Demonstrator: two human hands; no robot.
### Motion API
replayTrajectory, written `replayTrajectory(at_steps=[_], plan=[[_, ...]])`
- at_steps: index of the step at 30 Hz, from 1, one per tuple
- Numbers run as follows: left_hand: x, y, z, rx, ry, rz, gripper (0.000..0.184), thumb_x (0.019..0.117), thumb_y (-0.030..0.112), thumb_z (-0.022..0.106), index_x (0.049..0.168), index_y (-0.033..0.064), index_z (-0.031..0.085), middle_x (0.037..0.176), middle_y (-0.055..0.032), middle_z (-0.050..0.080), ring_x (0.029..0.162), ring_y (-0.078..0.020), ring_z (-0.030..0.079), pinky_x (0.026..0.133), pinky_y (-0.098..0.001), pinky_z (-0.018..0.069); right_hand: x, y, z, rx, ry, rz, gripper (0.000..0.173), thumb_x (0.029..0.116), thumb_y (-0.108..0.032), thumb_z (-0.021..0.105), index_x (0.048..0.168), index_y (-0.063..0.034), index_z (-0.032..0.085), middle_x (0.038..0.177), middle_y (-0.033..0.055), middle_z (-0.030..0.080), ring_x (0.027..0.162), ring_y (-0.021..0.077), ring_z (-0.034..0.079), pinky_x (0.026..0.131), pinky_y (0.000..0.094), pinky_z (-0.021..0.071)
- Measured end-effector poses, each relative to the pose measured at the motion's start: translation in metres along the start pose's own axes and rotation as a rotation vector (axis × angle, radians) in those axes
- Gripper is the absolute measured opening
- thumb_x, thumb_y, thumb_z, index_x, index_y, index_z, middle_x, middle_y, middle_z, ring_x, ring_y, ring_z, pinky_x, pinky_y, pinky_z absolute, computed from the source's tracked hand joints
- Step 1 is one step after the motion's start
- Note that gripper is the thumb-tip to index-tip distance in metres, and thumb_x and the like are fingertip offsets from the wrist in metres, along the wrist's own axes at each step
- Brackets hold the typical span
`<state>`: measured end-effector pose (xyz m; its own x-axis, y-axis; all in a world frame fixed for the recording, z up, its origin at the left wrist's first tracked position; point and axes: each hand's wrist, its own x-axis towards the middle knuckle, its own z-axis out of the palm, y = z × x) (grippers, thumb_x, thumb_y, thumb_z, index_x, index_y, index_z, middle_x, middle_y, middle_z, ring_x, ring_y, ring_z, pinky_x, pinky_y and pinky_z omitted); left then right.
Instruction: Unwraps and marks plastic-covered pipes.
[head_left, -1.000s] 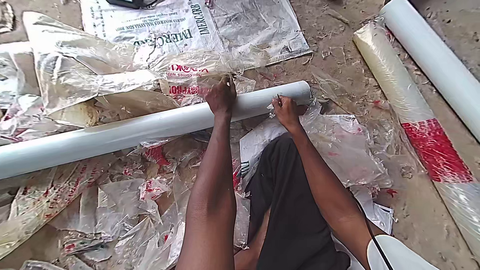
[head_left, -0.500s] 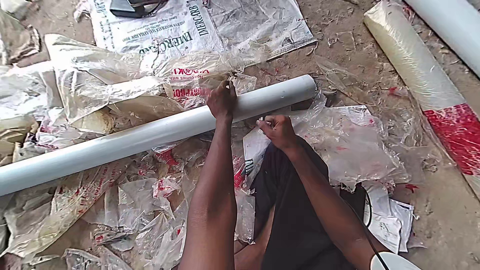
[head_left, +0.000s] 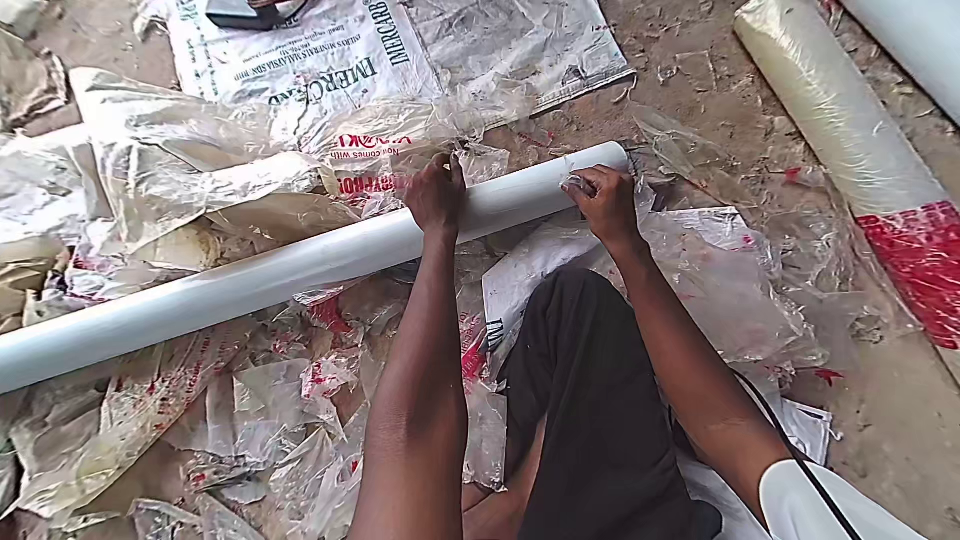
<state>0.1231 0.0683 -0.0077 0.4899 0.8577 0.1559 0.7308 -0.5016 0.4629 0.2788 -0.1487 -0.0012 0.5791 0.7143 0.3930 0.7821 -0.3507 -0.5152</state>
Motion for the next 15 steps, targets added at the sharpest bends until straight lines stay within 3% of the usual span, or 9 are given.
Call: replayTrajectory(at_steps=[5,7,9,12,13,15], plan=[[0.000,0.000,0.001,0.001,0.010,0.002,0.041,0.1070,0.039,0.043,0.113,0.0144,0.076,0.090,-0.0108,0.077,0.090,-0.0324,0.074,0.078,-0.0572,0.0532,0.001,0.009,0.017,-0.070,0.031,-0.156,0.017,0.0976,-0.004,0.061,0.101,0.0053,0.075,0.094,0.0227,0.071,0.080,0.0349,0.071,0.075,0.0451,0.0577],[-0.002,0.000,0.001,0.006,0.003,-0.003,0.041,0.1068,0.038,0.043,0.114,0.0146,0.076,0.091,-0.0109,0.077,0.091,-0.0333,0.074,0.078,-0.0573,0.0535,0.002,0.010,0.020,-0.081,0.002,-0.107,0.019,0.1003,-0.006,0.057,0.103,0.0090,0.069,0.097,0.0258,0.068,0.085,0.0390,0.070,0.077,0.0492,0.0571],[-0.002,0.001,0.000,0.000,0.002,0.000,0.040,0.1069,0.037,0.043,0.115,0.0140,0.076,0.091,-0.0116,0.077,0.091,-0.0342,0.074,0.079,-0.0578,0.0537,0.005,0.008,0.019,-0.026,0.048,0.058,0.025,0.1035,-0.009,0.051,0.107,0.0115,0.064,0.100,0.0281,0.068,0.092,0.0396,0.070,0.085,0.0498,0.0544],[-0.004,-0.001,0.000,-0.002,0.000,0.007,0.039,0.1066,0.036,0.043,0.113,0.0146,0.076,0.089,-0.0109,0.077,0.088,-0.0325,0.074,0.077,-0.0569,0.0540,0.009,0.004,-0.007,0.120,0.161,0.402,0.038,0.1083,-0.022,0.044,0.125,0.0099,0.057,0.105,0.0243,0.066,0.096,0.0291,0.066,0.090,0.0450,0.0507],[-0.005,0.001,0.000,-0.003,-0.013,0.013,0.039,0.1066,0.036,0.043,0.114,0.0155,0.075,0.090,-0.0107,0.077,0.089,-0.0328,0.074,0.077,-0.0570,0.0538,0.006,0.002,-0.020,0.161,0.178,0.442,0.038,0.1085,-0.024,0.043,0.125,0.0075,0.056,0.102,0.0198,0.064,0.089,0.0240,0.065,0.085,0.0432,0.0520],[-0.010,0.007,-0.001,-0.004,-0.031,0.021,0.039,0.1064,0.035,0.043,0.115,0.0170,0.076,0.092,-0.0103,0.077,0.092,-0.0327,0.074,0.079,-0.0570,0.0540,-0.011,-0.007,-0.042,0.264,0.176,0.417,0.032,0.1076,-0.024,0.037,0.110,0.0005,0.057,0.086,0.0039,0.056,0.073,0.0091,0.056,0.070,0.0333,0.0503]])
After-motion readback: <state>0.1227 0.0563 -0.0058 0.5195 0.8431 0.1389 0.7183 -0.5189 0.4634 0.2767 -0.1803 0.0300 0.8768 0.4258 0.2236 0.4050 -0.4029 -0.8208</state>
